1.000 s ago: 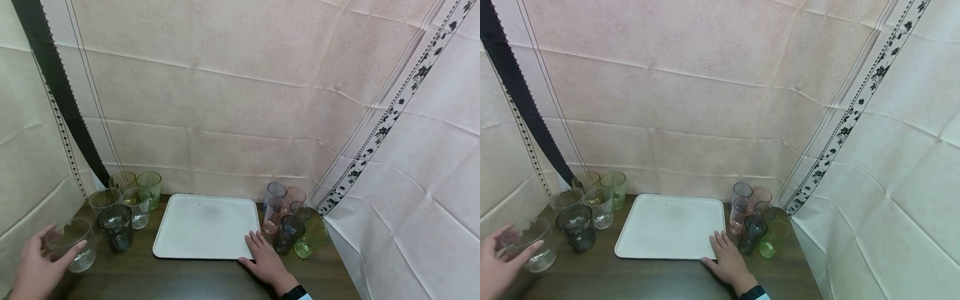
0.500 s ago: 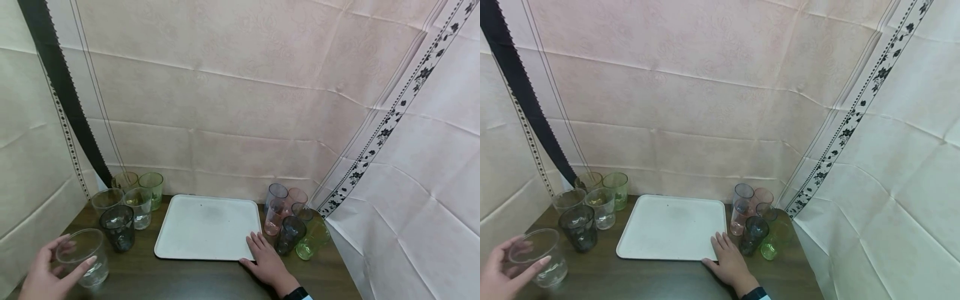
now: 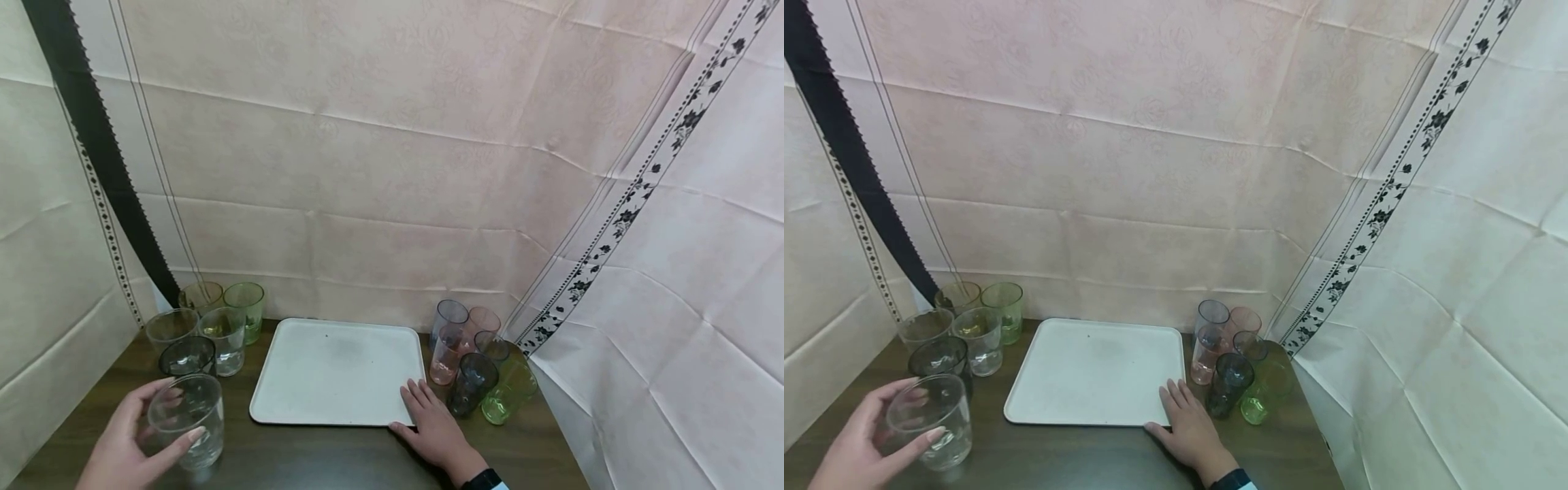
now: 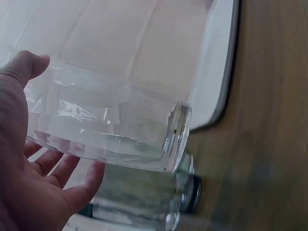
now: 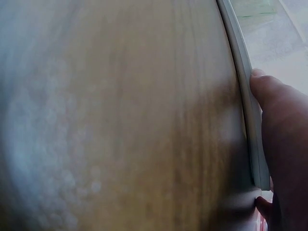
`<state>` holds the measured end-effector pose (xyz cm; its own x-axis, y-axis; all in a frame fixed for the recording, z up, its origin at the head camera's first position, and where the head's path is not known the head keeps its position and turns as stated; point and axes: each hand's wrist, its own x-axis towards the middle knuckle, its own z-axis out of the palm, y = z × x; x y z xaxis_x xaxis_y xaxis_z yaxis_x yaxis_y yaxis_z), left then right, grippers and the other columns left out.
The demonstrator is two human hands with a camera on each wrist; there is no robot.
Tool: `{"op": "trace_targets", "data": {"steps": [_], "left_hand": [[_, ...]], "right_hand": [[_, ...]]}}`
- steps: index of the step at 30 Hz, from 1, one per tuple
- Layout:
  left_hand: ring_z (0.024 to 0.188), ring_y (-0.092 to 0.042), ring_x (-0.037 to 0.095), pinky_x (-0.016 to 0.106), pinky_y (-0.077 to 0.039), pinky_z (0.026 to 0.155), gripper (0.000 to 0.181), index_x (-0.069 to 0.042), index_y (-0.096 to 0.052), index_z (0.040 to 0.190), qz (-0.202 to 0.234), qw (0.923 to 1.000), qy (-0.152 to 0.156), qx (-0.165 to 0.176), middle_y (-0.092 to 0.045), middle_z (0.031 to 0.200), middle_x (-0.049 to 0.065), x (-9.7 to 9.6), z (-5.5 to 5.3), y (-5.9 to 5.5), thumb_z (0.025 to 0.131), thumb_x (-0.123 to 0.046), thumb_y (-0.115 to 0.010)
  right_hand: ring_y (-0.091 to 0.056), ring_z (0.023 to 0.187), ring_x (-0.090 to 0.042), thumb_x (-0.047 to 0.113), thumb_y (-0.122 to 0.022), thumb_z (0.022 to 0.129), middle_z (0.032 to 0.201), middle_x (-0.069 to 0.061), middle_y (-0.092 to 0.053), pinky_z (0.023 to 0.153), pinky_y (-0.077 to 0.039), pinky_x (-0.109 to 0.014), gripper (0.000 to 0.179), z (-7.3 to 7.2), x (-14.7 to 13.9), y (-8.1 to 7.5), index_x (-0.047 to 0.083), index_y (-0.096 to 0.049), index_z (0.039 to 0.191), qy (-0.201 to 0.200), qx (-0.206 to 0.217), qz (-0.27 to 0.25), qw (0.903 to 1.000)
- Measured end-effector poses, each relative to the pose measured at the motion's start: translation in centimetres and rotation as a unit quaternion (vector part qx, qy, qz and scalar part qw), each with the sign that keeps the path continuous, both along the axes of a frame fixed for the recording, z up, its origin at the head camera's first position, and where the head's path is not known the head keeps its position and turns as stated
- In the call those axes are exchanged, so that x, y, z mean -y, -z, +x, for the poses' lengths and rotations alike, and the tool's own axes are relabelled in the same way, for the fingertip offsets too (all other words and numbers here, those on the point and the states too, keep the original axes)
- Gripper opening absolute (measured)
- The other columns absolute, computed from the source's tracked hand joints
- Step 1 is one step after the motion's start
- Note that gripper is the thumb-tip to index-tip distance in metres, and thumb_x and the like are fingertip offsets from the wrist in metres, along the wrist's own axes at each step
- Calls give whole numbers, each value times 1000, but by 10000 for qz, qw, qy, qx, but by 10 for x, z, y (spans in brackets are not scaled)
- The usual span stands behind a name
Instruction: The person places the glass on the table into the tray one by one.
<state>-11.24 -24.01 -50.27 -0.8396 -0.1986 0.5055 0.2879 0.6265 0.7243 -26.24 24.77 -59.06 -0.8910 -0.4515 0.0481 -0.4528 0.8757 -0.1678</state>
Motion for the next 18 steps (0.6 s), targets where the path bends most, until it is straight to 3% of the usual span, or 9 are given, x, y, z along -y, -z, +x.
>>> {"op": "trace_targets", "data": {"steps": [2, 5, 9, 14, 18], "left_hand": [[103, -46, -18, 5, -50, 76, 87, 1, -45, 145, -51, 9998, 150, 150, -56, 124, 6, -9, -4, -5, 75, -17, -94], [108, -43, -16, 32, -61, 83, 88, -3, -42, 150, -45, 9982, 342, 488, -56, 129, 11, -23, -11, -13, 81, -30, -90], [114, -44, -7, 60, -56, 86, 88, -5, -39, 152, -13, 9959, 614, 659, -55, 134, 11, -39, -21, -19, 85, -37, -86], [118, -47, 3, 58, -54, 90, 86, -6, -39, 152, -20, 9949, 718, 715, -56, 133, 7, -51, -32, -22, 87, -41, -83], [123, -51, 21, 59, -53, 94, 89, -6, -38, 153, -19, 9942, 690, 820, -54, 134, 10, -57, -46, -22, 87, -48, -81]], "right_hand": [[-17, 156, -29, 78, -38, 98, 169, -5, -29, 120, -30, -55, 88, 0, 0, 0, 19, -40, 163, -7, -38, -20, 10000], [-20, 155, -31, 76, -40, 99, 169, -8, -31, 119, -31, -55, 87, 1, 0, -1, 17, -42, 162, -55, -126, -86, 9999], [-21, 154, -32, 75, -41, 99, 168, -8, -32, 119, -32, -56, 87, 2, 0, -1, 15, -42, 162, -97, -171, -128, 9997], [-21, 155, -31, 76, -40, 99, 168, -7, -32, 119, -33, -56, 87, 3, 1, 0, 16, -42, 162, -89, -168, -79, 9998], [-19, 155, -30, 77, -39, 99, 169, -6, -31, 119, -32, -55, 87, 2, 0, 0, 17, -41, 162, -48, -157, -46, 9999]]}}
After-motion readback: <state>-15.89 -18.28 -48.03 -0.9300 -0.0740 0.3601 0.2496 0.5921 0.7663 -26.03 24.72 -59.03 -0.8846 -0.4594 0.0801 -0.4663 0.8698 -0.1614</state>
